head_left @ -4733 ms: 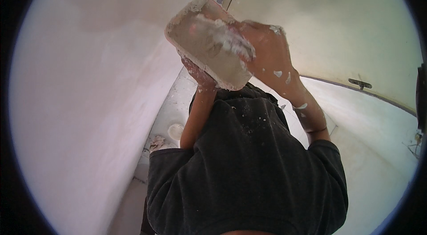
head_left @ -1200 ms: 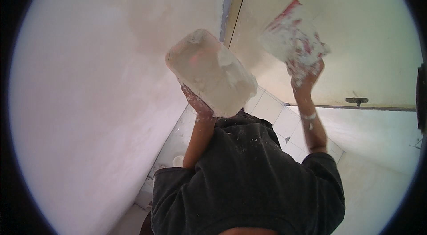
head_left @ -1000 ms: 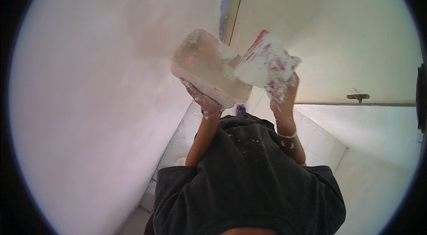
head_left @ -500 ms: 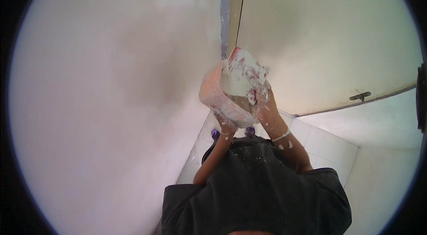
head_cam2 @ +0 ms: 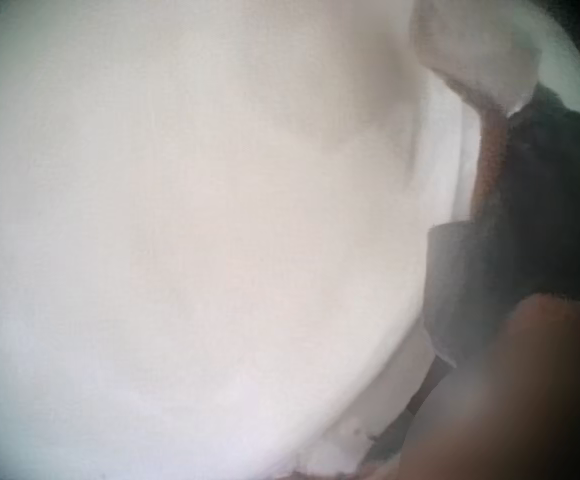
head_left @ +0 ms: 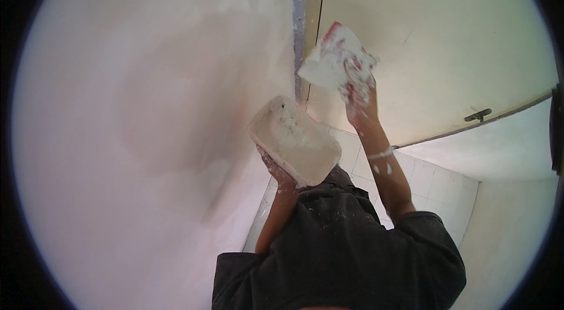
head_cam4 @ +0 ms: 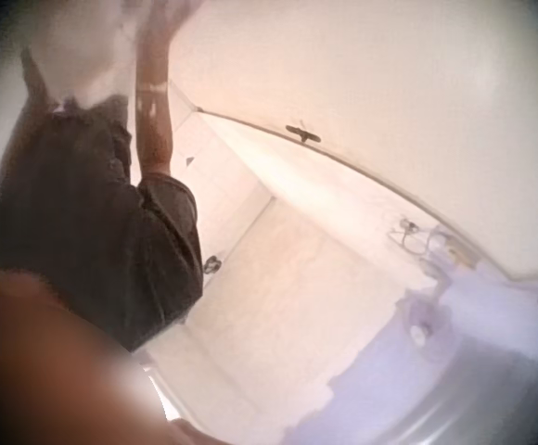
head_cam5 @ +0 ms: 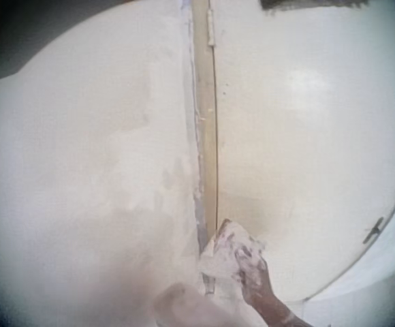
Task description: The person applies plaster to a wall using a trowel and hawk. They repeatedly scoop plaster from a bucket, spread it on the hawk, and smooth it onto the wall surface in a bathroom setting.
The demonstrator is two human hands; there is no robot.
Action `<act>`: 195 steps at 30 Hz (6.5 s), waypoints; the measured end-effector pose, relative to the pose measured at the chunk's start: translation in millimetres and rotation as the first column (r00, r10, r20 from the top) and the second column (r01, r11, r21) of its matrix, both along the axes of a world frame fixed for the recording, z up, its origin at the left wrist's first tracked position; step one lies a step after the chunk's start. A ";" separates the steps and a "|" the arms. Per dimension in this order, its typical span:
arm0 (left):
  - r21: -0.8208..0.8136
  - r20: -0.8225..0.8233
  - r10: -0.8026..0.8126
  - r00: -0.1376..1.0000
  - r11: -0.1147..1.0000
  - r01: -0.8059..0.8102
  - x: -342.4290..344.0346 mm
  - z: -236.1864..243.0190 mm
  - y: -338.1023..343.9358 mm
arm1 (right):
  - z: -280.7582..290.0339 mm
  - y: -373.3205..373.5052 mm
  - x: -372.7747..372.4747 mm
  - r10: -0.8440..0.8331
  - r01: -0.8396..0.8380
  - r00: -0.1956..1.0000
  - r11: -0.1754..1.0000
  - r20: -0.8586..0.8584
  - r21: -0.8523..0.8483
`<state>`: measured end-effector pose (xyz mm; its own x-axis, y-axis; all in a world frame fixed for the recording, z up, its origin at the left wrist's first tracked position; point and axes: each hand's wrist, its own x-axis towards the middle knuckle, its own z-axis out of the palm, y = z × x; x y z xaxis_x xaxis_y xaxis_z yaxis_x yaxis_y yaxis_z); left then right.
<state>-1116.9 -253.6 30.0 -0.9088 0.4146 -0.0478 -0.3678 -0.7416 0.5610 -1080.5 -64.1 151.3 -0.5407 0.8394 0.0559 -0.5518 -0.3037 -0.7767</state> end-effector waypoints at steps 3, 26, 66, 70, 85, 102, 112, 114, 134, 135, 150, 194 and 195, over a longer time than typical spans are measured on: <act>-0.207 -0.104 0.072 0.992 0.974 -0.092 10.5 -26.6 -24.7 | -34.9 41.5 -65.2 -0.055 0.071 0.993 0.983 -0.103 0.166; -0.334 0.017 0.329 0.944 0.892 -0.305 56.1 -47.5 -75.5 | 5.5 30.2 -161.5 -0.585 0.223 0.793 0.539 0.172 0.812; -0.299 -0.007 0.393 0.920 0.877 -0.377 78.8 -60.6 -79.3 | 90.7 25.4 -140.4 -0.324 0.028 0.931 0.520 0.168 0.853; -0.298 -0.006 0.383 0.924 0.881 -0.367 75.0 -61.6 -80.1 | 42.4 -48.4 -132.1 -0.512 0.048 0.858 0.141 0.031 0.989; -0.259 -0.013 0.326 0.945 0.912 -0.318 43.8 -61.8 -78.6 | 127.4 10.2 -147.7 -0.733 0.357 0.671 0.191 -0.109 0.914; -0.234 -0.005 0.371 0.929 0.903 -0.361 44.4 -53.5 -104.1 | 144.4 -60.2 -140.8 -0.534 0.160 0.843 0.140 -0.061 0.977; -0.212 -0.006 0.377 0.926 0.904 -0.370 52.3 -51.8 -126.2 | 170.3 51.0 -164.9 -0.408 0.334 0.906 0.521 -0.115 0.786; -0.214 -0.008 0.377 0.926 0.904 -0.369 47.8 -51.0 -125.0 | 185.5 41.6 -165.8 -0.555 0.472 0.791 0.285 -0.257 0.834; -0.215 0.006 0.426 0.905 0.884 -0.414 56.8 -38.5 -129.8 | 134.9 -49.0 -96.4 -0.258 0.273 0.936 0.094 -0.241 0.957; -0.212 0.004 0.421 0.907 0.887 -0.410 54.8 -39.7 -131.2 | 137.4 -39.7 -107.1 -0.506 0.355 0.825 0.121 -0.250 0.927; -0.179 -0.008 0.370 0.929 0.914 -0.365 47.2 -55.6 -135.0 | 215.0 -46.8 -97.8 -0.240 0.206 0.956 0.134 -0.170 0.969; -0.621 -0.329 0.319 0.889 0.636 -0.458 39.4 -104.8 -137.1 | 188.9 -29.0 -152.4 -0.240 0.177 0.953 -0.055 -0.185 0.983; -0.644 -0.355 0.297 0.886 0.609 -0.462 37.2 -110.2 -138.9 | 195.1 -15.0 -161.7 -0.410 0.218 0.895 0.050 -0.179 0.975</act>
